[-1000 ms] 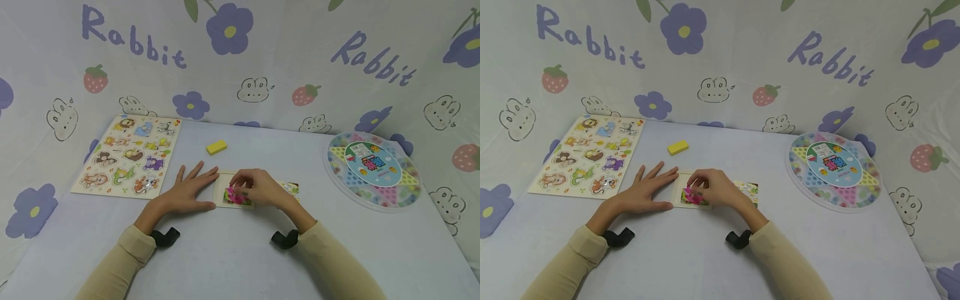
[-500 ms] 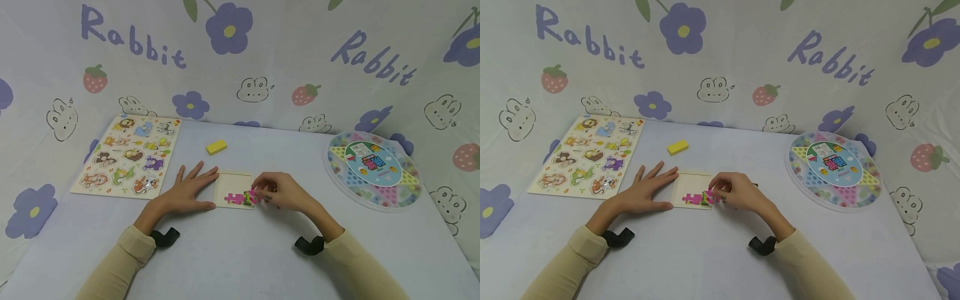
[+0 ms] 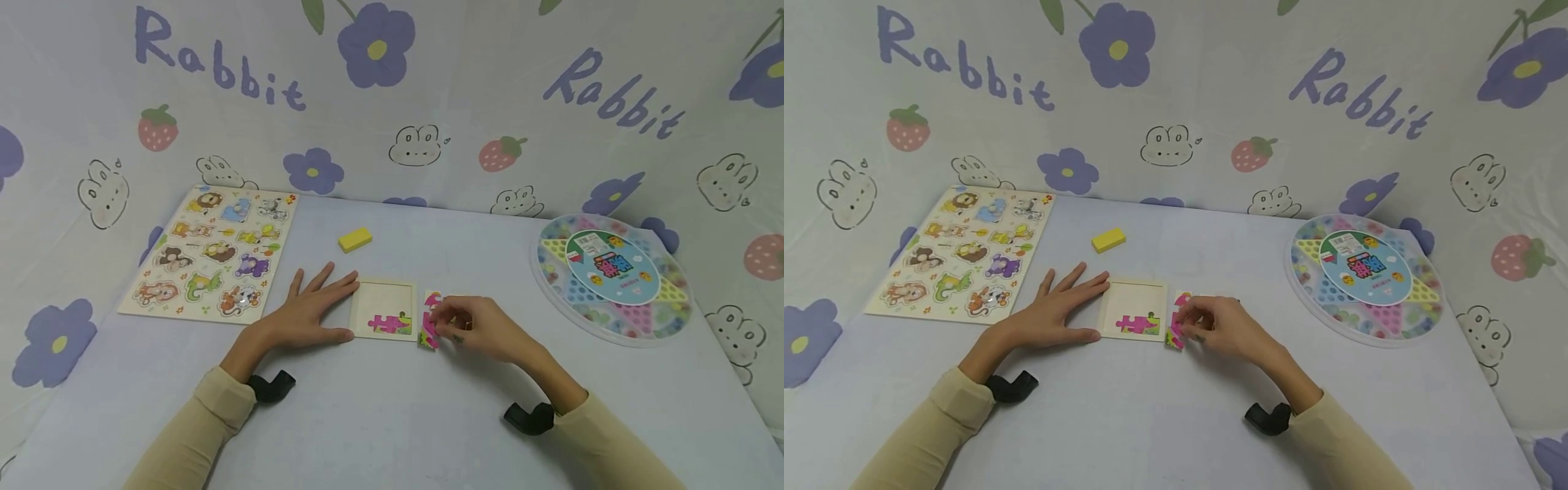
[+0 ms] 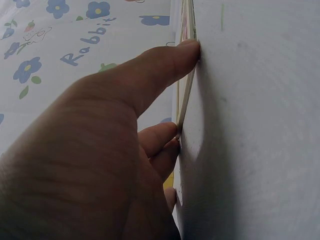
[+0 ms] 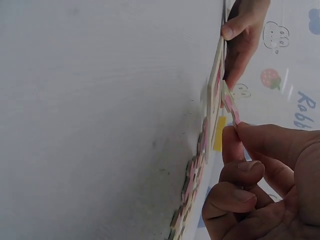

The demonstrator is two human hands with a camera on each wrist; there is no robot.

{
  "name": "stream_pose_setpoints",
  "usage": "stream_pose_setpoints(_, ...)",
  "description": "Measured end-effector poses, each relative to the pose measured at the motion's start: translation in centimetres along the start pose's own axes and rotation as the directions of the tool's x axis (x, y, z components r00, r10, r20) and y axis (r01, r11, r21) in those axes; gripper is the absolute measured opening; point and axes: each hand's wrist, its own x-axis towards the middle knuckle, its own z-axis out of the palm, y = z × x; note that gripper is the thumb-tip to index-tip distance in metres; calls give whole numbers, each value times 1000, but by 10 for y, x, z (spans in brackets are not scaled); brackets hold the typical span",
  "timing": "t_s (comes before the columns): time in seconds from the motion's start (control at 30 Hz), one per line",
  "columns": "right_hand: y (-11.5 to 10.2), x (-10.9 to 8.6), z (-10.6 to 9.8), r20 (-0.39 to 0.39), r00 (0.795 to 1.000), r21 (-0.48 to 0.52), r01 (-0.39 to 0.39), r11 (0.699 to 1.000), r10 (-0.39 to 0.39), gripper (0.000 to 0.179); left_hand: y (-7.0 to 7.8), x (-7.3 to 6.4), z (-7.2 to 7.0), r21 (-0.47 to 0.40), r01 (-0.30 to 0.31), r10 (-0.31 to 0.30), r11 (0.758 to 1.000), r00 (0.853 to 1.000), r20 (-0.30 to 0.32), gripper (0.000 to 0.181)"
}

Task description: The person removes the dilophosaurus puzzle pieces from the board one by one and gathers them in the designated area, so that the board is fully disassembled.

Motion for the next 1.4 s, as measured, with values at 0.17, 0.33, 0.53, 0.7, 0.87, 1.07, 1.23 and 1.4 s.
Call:
stream_pose_setpoints(0.17,6,-3,4,6,999,-20,32,999,-32,13,0,0,1,-1,-2,2,1000,1000,-1,92)
stream_pose_setpoints(0.33,8,-4,6,5,998,-32,58,998,-58,12,-1,0,0,4,-4,4,1000,1000,3,92)
stream_pose_setpoints(0.53,7,-4,7,6,998,-49,67,997,-67,10,0,1,0,8,3,-4,1000,1000,7,92)
stream_pose_setpoints(0.7,7,-4,6,5,997,-51,71,996,-71,11,1,1,0,2,2,-2,1000,1000,4,91)
stream_pose_setpoints(0.87,6,-4,7,4,998,-56,69,996,-68,11,1,0,0,1,3,-3,1000,1000,7,91)
stream_pose_setpoints(1.07,5,-4,8,5,997,-68,73,995,-73,11,1,0,0,2,3,-3,1000,1000,7,92)
stream_pose_setpoints(1.23,3,-5,7,9,997,-67,71,995,-71,13,1,-1,-1,1,4,-4,1000,1000,7,92)
stream_pose_setpoints(1.4,2,-5,7,14,997,-64,74,995,-73,14,2,-1,-1,2,6,-6,1000,1000,10,92)
